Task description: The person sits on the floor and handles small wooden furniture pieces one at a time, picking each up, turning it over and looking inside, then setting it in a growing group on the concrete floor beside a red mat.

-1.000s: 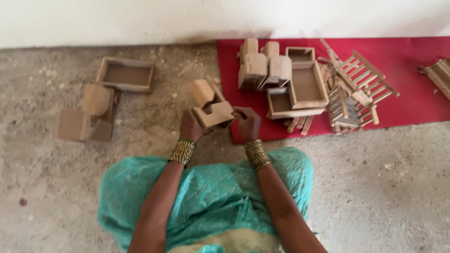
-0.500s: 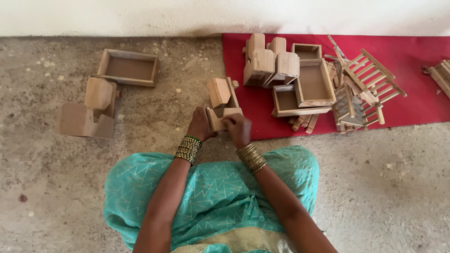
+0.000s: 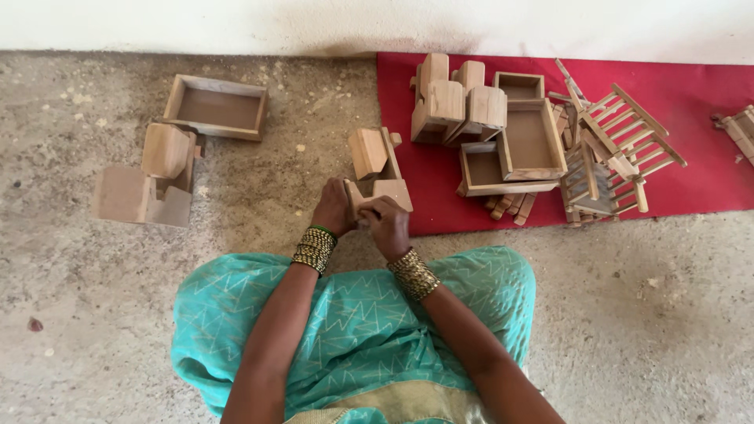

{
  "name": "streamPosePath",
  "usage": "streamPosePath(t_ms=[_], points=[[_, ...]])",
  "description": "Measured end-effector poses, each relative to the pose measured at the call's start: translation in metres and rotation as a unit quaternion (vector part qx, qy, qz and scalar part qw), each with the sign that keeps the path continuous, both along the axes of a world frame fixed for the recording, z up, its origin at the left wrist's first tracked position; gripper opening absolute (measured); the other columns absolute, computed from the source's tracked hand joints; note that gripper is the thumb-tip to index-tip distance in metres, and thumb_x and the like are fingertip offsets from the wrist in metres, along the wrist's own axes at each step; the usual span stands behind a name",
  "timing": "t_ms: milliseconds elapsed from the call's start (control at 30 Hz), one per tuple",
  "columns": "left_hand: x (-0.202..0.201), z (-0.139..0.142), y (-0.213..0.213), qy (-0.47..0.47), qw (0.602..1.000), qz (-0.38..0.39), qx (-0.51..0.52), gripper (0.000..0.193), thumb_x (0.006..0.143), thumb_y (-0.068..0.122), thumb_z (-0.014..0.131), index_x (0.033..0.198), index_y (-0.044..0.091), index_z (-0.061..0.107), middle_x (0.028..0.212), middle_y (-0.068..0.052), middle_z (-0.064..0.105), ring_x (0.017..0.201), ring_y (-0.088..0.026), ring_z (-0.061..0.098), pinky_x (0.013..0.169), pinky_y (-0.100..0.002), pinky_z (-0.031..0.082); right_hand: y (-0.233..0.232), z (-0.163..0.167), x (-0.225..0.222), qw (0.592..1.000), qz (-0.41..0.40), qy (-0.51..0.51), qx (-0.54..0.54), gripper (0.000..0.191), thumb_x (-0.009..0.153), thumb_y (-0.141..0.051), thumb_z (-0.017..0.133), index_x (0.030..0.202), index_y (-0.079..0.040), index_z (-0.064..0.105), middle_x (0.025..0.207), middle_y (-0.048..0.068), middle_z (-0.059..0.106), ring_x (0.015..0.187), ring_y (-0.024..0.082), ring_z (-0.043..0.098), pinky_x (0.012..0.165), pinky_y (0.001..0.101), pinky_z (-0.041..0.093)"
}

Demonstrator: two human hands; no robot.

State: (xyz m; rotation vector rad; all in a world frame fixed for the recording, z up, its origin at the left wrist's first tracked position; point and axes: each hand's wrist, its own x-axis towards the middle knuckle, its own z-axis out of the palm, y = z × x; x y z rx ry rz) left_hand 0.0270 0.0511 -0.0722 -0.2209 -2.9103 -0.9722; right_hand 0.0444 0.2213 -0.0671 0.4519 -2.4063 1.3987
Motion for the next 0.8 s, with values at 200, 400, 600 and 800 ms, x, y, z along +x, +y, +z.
streamPosePath(t_ms=[200,400,600,800], points=[[0.001,0.004,-0.002,0.02,1.0,-0.001,0.01,0.122,0.046,0.029,0.102,0.14,-0.001,0.031,0.131,-0.025,0.047,0.125,-0.045,0.047,0.103,-0.05,0.046,0.039,0.004,-0.034,0.992,-0.116,-0.012,0.052,0.006,0.078,-0.007,0.079,0.083,-0.005,0.077,0.086,0.014,0.074,0.075,0.027,0.072,0.07,0.0363,0.058],[-0.002,0.001,0.002,0.013,1.0,0.002,0.007,0.119,0.049,0.03,0.101,0.14,-0.001,0.032,0.132,-0.024,0.046,0.124,-0.044,0.047,0.106,-0.05,0.044,0.016,-0.005,-0.009,0.999,-0.028,0.028,0.037,0.008,0.08,-0.006,0.079,0.086,-0.003,0.076,0.086,0.014,0.073,0.076,0.03,0.072,0.07,0.0381,0.058],[-0.001,-0.001,-0.002,0.071,0.997,-0.023,-0.005,0.123,0.047,0.033,0.102,0.141,-0.003,0.031,0.129,-0.025,0.046,0.123,-0.045,0.045,0.108,-0.051,0.04,0.021,0.01,-0.033,0.994,-0.091,0.048,0.041,0.007,0.08,-0.004,0.08,0.086,-0.003,0.076,0.087,0.016,0.072,0.077,0.031,0.071,0.07,0.0397,0.057],[-0.007,-0.003,0.003,0.029,0.999,-0.018,-0.018,0.129,0.044,0.041,0.101,0.142,-0.005,0.031,0.128,-0.024,0.045,0.122,-0.041,0.045,0.108,-0.051,0.035,0.029,0.005,-0.028,0.995,-0.084,-0.003,0.051,0.009,0.076,-0.005,0.082,0.083,-0.002,0.075,0.082,0.015,0.073,0.073,0.029,0.072,0.069,0.0387,0.057]])
